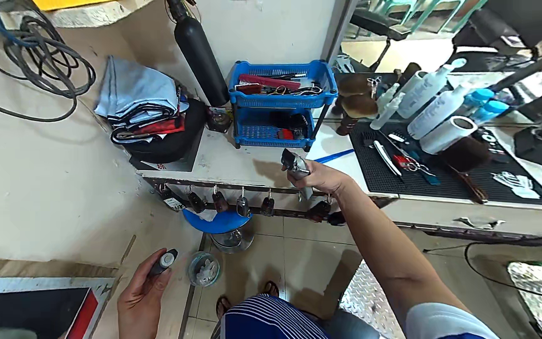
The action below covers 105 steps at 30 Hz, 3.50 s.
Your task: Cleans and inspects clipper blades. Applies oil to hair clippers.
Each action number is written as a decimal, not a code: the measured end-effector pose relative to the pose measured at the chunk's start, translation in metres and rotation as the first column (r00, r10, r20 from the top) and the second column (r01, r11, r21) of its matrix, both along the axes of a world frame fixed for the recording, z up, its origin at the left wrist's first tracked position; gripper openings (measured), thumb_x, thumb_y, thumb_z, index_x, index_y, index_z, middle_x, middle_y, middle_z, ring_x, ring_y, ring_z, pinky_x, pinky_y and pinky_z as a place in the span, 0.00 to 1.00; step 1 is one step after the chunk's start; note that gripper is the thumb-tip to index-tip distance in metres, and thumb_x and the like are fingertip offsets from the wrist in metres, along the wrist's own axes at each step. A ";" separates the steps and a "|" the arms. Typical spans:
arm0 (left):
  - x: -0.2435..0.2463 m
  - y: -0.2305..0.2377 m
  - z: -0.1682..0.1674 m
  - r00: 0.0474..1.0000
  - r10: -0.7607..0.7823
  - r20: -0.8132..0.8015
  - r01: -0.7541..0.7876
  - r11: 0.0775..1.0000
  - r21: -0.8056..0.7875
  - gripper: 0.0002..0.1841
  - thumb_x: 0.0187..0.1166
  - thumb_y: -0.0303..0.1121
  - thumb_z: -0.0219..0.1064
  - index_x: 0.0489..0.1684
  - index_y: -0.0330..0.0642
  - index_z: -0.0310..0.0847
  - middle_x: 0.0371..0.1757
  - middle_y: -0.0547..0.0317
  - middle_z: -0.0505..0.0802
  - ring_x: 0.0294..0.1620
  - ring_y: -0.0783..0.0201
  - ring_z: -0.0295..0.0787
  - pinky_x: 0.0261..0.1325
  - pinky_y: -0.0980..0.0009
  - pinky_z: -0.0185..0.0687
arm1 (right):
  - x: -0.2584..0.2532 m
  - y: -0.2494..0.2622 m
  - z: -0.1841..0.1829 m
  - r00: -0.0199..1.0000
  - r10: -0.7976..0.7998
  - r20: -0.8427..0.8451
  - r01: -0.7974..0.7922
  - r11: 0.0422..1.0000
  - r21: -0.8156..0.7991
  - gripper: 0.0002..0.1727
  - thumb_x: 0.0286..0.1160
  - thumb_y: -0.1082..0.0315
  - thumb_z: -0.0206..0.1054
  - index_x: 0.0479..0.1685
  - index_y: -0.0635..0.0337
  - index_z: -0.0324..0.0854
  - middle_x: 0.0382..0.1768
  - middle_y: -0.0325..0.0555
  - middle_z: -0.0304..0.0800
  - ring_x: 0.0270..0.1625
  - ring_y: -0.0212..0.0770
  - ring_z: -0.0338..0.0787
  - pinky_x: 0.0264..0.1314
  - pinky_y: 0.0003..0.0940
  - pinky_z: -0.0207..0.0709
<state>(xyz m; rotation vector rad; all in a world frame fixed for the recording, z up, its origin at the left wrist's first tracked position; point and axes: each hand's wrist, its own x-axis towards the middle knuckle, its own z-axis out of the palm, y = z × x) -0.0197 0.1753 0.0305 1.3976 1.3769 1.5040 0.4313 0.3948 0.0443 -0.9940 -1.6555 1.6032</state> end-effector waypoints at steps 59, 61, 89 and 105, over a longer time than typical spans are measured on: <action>0.053 0.003 -0.027 0.988 -0.098 0.121 0.101 0.995 -0.024 0.22 0.73 0.22 0.72 0.68 0.34 0.84 0.66 0.57 0.91 0.63 0.64 0.89 0.67 0.69 0.87 | -0.050 -0.078 -0.050 -0.383 0.216 0.898 -0.565 0.715 -0.412 0.14 0.81 0.75 0.60 0.60 0.69 0.83 0.57 0.67 0.87 0.64 0.66 0.85 0.74 0.65 0.69; 0.060 0.005 -0.028 0.986 -0.114 0.119 0.118 0.993 -0.028 0.21 0.73 0.22 0.72 0.67 0.34 0.85 0.66 0.55 0.91 0.63 0.63 0.89 0.66 0.69 0.87 | -0.034 -0.076 -0.039 -0.231 0.224 0.947 -0.671 0.668 -0.321 0.19 0.72 0.77 0.69 0.64 0.63 0.83 0.57 0.66 0.87 0.66 0.68 0.83 0.72 0.67 0.69; 0.050 0.078 -0.078 0.797 -0.407 -0.446 0.330 0.912 -0.243 0.18 0.79 0.29 0.70 0.68 0.42 0.87 0.69 0.51 0.89 0.72 0.61 0.85 0.77 0.61 0.80 | -0.125 -0.220 -0.062 0.767 -0.189 0.614 0.299 0.951 -0.080 0.37 0.71 0.49 0.68 0.82 0.50 0.65 0.51 0.51 0.91 0.53 0.52 0.92 0.56 0.58 0.84; 0.049 0.053 -0.107 0.501 -0.510 -0.700 0.540 0.816 -0.208 0.17 0.81 0.28 0.66 0.66 0.51 0.90 0.69 0.59 0.90 0.77 0.57 0.80 0.80 0.53 0.74 | -0.212 -0.316 -0.073 0.646 -0.274 0.712 0.531 0.832 -0.161 0.47 0.69 0.55 0.70 0.92 0.56 0.53 0.72 0.57 0.80 0.66 0.54 0.88 0.68 0.55 0.81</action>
